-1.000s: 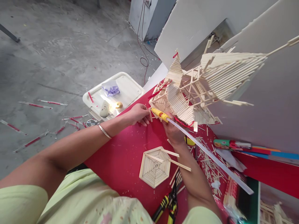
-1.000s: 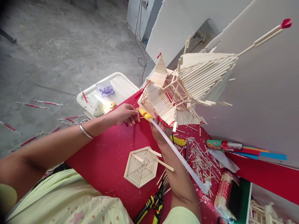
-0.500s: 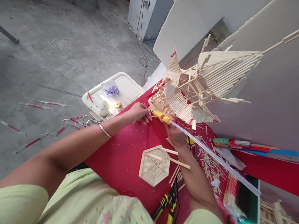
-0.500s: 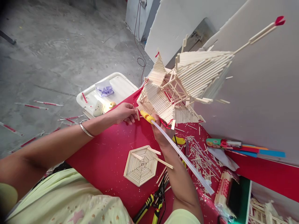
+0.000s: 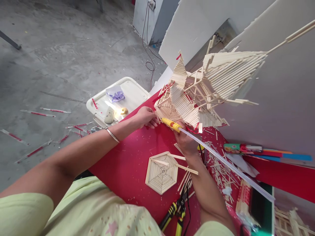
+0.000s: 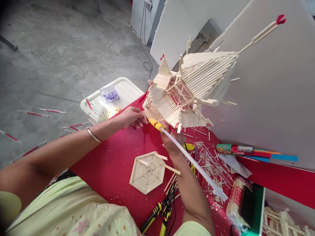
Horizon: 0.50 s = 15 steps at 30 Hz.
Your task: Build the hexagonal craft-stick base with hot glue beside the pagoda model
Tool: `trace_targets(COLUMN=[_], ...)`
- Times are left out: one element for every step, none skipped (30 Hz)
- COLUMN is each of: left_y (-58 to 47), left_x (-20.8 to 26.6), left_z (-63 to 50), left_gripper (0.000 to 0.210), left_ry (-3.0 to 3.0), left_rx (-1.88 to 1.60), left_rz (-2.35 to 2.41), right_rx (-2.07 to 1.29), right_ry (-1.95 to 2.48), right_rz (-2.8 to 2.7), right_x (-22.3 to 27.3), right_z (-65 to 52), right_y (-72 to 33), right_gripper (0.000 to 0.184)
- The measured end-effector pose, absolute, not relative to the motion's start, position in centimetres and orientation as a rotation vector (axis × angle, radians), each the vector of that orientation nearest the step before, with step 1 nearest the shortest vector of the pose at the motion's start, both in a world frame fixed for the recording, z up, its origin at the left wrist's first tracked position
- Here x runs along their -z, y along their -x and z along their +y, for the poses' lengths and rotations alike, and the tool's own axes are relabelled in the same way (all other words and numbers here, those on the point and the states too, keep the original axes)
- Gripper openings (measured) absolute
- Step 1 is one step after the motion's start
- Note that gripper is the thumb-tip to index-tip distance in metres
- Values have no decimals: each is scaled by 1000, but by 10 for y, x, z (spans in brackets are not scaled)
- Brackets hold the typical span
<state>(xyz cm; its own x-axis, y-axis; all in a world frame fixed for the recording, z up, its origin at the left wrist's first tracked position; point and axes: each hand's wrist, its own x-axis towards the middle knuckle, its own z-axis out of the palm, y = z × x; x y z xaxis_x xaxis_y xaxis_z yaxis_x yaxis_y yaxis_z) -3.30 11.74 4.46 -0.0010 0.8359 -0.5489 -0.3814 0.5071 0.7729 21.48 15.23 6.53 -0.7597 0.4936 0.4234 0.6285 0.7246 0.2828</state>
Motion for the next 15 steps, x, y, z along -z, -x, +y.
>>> trace_targets(left_y=[33, 32, 32, 32, 32, 32, 31, 31, 31, 30, 30, 30, 29, 29, 29], left_x=[-46, -47, -48, -48, -47, -46, -45, -44, -42, -41, -40, -40, -39, -39, -40], left_z=[118, 118, 119, 120, 120, 121, 122, 122, 123, 123, 124, 124, 124, 124, 123], left_gripper=[17, 17, 17, 17, 16, 16, 15, 15, 15, 15, 15, 15, 15, 15, 15], left_ry=[-461, -453, -449, -448, -450, -454, -458, -461, -459, -455, -452, -450, -449, -449, -451], left_rx=[-1014, -1013, -1010, -1005, -1001, -997, -996, -997, -1001, -1005, -1009, -1012, -1016, -1017, -1019], left_rz=[1233, 1240, 1246, 1247, 1248, 1248, 1246, 1245, 1246, 1248, 1247, 1246, 1246, 1246, 1247], right_rx=[692, 809, 909, 958, 991, 1019, 1042, 1060, 1070, 1076, 1078, 1077, 1075, 1069, 1058], right_ry=[864, 861, 865, 876, 893, 909, 920, 926, 931, 940, 947, 953, 954, 954, 957], right_rz=[-2593, -2562, -2531, -2521, -2516, -2515, -2517, -2523, -2534, -2546, -2557, -2564, -2569, -2574, -2581], right_x=[-65, -65, -64, -63, -61, -60, -59, -59, -58, -58, -58, -59, -59, -60, -60], right_z=[151, 151, 150, 149, 149, 149, 149, 149, 148, 148, 147, 147, 146, 145, 145], right_y=[-216, -216, -217, -218, -219, -220, -221, -222, -223, -224, -224, -225, -225, -225, -225], right_gripper=[36, 36, 35, 35, 36, 36, 37, 38, 39, 40, 40, 40, 40, 39, 39])
